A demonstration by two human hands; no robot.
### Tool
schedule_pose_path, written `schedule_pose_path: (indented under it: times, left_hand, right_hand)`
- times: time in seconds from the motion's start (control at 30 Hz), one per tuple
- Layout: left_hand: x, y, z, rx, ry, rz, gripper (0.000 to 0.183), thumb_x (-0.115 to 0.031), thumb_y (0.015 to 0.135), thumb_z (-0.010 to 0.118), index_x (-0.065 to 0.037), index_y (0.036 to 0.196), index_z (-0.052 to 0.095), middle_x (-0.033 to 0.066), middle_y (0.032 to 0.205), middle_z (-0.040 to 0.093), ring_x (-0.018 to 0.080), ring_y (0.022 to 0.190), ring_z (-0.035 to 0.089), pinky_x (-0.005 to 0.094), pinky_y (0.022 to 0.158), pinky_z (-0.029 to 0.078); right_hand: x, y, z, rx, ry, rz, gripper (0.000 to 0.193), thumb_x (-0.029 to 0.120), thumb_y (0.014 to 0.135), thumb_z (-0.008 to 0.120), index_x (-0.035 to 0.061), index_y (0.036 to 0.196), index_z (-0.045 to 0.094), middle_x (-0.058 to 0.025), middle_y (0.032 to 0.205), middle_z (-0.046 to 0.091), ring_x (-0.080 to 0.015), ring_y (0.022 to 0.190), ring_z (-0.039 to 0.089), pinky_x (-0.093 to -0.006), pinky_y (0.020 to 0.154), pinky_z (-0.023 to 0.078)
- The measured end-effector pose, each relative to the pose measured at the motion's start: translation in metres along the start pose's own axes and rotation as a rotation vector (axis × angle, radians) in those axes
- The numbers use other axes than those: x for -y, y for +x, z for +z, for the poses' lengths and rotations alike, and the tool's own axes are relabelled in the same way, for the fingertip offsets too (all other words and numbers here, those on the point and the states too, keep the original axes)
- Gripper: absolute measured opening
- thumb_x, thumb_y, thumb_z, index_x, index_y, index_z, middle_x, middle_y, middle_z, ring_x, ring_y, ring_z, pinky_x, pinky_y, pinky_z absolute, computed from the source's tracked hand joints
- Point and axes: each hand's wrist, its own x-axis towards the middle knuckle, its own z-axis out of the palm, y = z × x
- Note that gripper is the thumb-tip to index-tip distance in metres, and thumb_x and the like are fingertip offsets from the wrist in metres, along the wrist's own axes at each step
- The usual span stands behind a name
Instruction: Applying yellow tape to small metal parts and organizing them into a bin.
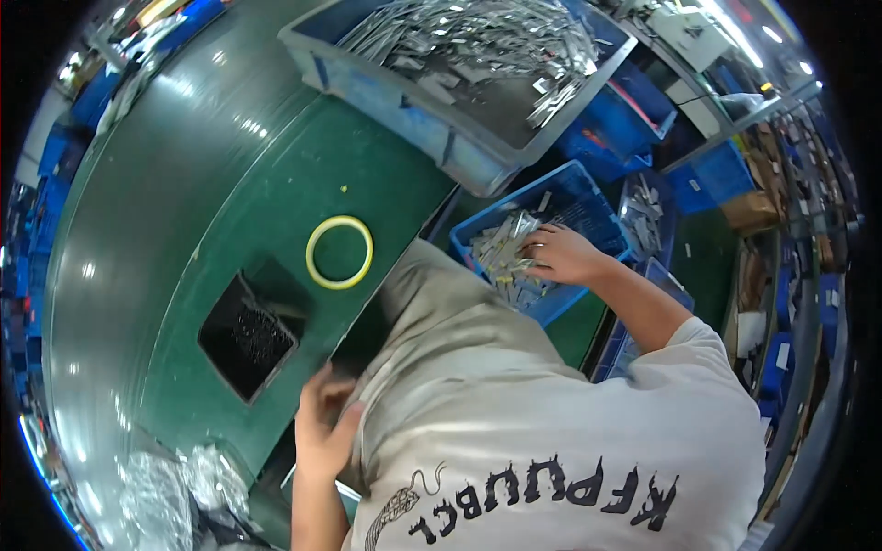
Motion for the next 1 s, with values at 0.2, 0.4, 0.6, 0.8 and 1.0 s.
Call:
schedule_pose_path:
  times: [0.2, 0.4, 0.6, 0.8, 1.0]
  left_hand:
    - [-0.004, 0.004, -0.002, -0.009, 0.344, 0.028, 0.047, -0.002, 0.082, 0.07, 0.003, 0.126, 0.055, 0.0158, 0.103, 0.07, 0.0272, 0.094, 0.068, 0.036, 0.086, 0.052]
    - [-0.009, 0.003, 0.007, 0.191, 0.657, -0.099, 0.044, -0.024, 0.087, 0.069, -0.005, 0.126, 0.059, 0.022, 0.109, 0.069, 0.0391, 0.102, 0.067, 0.0442, 0.088, 0.052]
    - [-0.011, -0.005, -0.002, 0.163, 0.766, -0.183, 0.049, -0.035, 0.087, 0.067, -0.004, 0.125, 0.06, 0.0255, 0.109, 0.068, 0.0432, 0.102, 0.065, 0.0479, 0.089, 0.051]
    - [0.0, -0.002, -0.018, 0.125, 0.842, -0.191, 0.058, -0.04, 0.085, 0.067, -0.002, 0.129, 0.059, 0.0275, 0.111, 0.068, 0.044, 0.106, 0.064, 0.048, 0.093, 0.05]
    - [0.025, -0.001, -0.03, 0.223, 0.857, -0.131, 0.059, -0.047, 0.093, 0.057, -0.006, 0.136, 0.052, 0.0275, 0.116, 0.066, 0.0468, 0.107, 0.062, 0.0517, 0.092, 0.049]
  right_hand:
    - [0.0, -0.001, -0.104, -0.53, -0.189, 0.133, 0.031, 0.014, 0.081, 0.076, 0.0054, 0.11, 0.068, -0.0151, 0.108, 0.066, -0.0354, 0.102, 0.061, -0.0432, 0.09, 0.049]
    - [0.013, 0.107, -0.208, -0.647, 0.162, 0.262, 0.029, 0.017, 0.086, 0.073, 0.0039, 0.111, 0.068, -0.013, 0.105, 0.069, -0.0255, 0.097, 0.067, -0.0337, 0.085, 0.052]
    - [0.004, 0.198, -0.193, 0.717, -0.383, 0.391, 0.057, 0.049, 0.085, 0.067, 0.004, 0.12, 0.069, -0.0181, 0.121, 0.068, -0.0356, 0.11, 0.064, -0.0446, 0.093, 0.049]
    - [-0.025, 0.214, -0.165, 0.883, -0.287, 0.202, 0.046, 0.033, 0.087, 0.064, 0.0045, 0.123, 0.067, -0.02, 0.121, 0.067, -0.0368, 0.109, 0.064, -0.0455, 0.094, 0.049]
    - [-0.017, 0.217, -0.157, 0.912, -0.041, 0.169, 0.051, 0.025, 0.088, 0.063, 0.0042, 0.134, 0.059, -0.0153, 0.125, 0.067, -0.0272, 0.108, 0.063, -0.0441, 0.093, 0.048]
